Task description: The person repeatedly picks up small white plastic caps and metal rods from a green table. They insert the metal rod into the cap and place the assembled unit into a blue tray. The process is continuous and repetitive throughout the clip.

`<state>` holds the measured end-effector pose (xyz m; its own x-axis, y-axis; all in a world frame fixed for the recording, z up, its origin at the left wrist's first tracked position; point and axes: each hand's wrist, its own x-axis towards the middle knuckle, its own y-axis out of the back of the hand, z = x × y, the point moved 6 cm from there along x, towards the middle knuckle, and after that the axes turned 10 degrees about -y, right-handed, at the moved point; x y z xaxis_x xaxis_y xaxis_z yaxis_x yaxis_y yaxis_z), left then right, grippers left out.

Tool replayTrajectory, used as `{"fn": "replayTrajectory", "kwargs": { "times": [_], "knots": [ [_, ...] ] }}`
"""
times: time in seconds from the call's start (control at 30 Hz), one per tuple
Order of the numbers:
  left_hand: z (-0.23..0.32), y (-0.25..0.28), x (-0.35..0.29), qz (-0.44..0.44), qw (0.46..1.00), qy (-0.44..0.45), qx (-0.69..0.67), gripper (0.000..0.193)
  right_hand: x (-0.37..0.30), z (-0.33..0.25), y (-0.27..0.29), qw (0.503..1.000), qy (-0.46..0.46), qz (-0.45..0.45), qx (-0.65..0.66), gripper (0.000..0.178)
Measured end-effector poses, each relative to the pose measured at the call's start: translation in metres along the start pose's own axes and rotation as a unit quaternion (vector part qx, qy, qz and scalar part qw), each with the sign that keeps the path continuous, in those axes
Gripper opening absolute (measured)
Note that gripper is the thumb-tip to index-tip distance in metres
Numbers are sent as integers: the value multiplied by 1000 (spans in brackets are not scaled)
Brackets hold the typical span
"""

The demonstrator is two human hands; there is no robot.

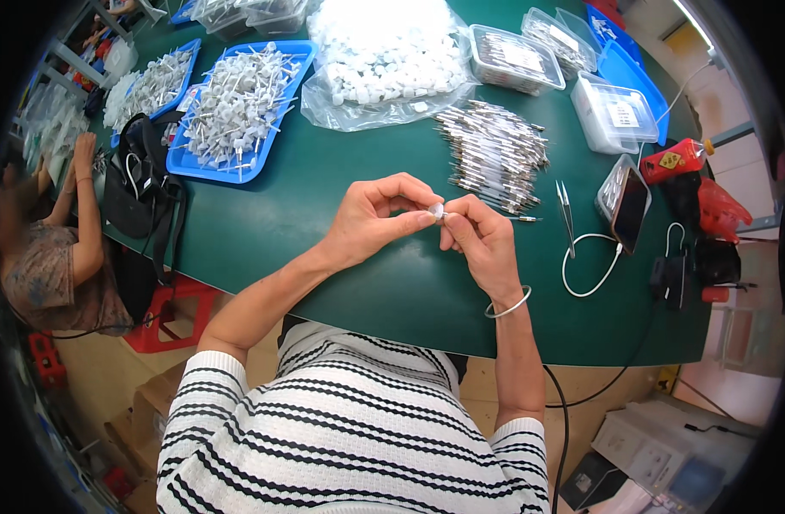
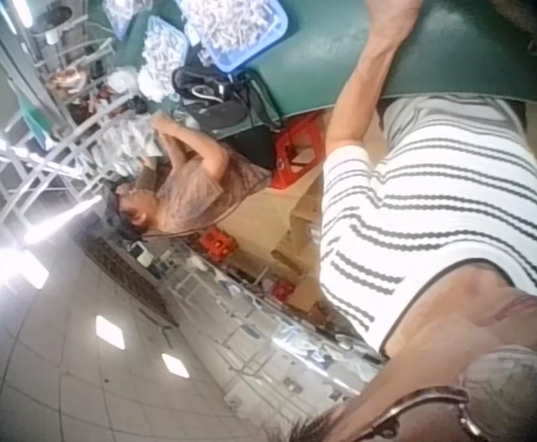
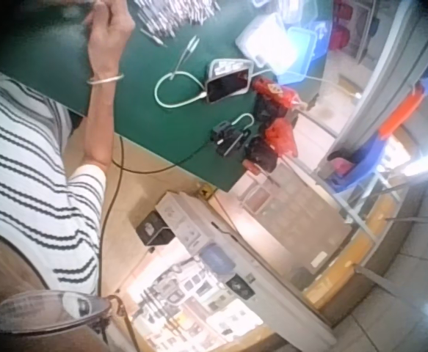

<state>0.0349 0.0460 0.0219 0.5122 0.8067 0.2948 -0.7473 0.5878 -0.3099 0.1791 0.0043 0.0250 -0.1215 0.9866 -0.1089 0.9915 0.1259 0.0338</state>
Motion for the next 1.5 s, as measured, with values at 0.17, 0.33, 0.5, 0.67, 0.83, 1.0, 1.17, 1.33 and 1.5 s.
{"fn": "replayTrajectory", "kwargs": {
  "times": [0.17,0.33,0.5,0.67,0.83,1.0,1.17,1.33,1.5],
  "knots": [
    [8,-3,-3,-2,997,-58,50,17,1,4,-6,999,0,-11,52,20],
    [22,-1,-2,-18,977,-97,191,24,8,15,-8,991,-7,-41,126,20],
    [39,-6,0,-17,966,-125,227,23,8,16,-7,982,-39,-73,172,20],
    [51,-8,4,-45,936,-178,300,18,7,17,-7,981,-46,-86,170,21],
    [64,-15,8,-78,886,-254,380,16,6,17,-7,981,-53,-102,157,22],
    [73,-22,15,-138,856,-270,419,16,5,15,-7,981,-51,-118,146,21],
    [78,-33,30,-260,816,-256,449,13,6,18,-7,977,-64,-148,138,23],
    [61,-33,47,-351,854,-51,380,11,2,17,-7,973,-73,-163,148,24],
    [54,-32,52,-382,870,41,309,17,0,18,-9,968,-79,-183,153,24]
  ]
}}
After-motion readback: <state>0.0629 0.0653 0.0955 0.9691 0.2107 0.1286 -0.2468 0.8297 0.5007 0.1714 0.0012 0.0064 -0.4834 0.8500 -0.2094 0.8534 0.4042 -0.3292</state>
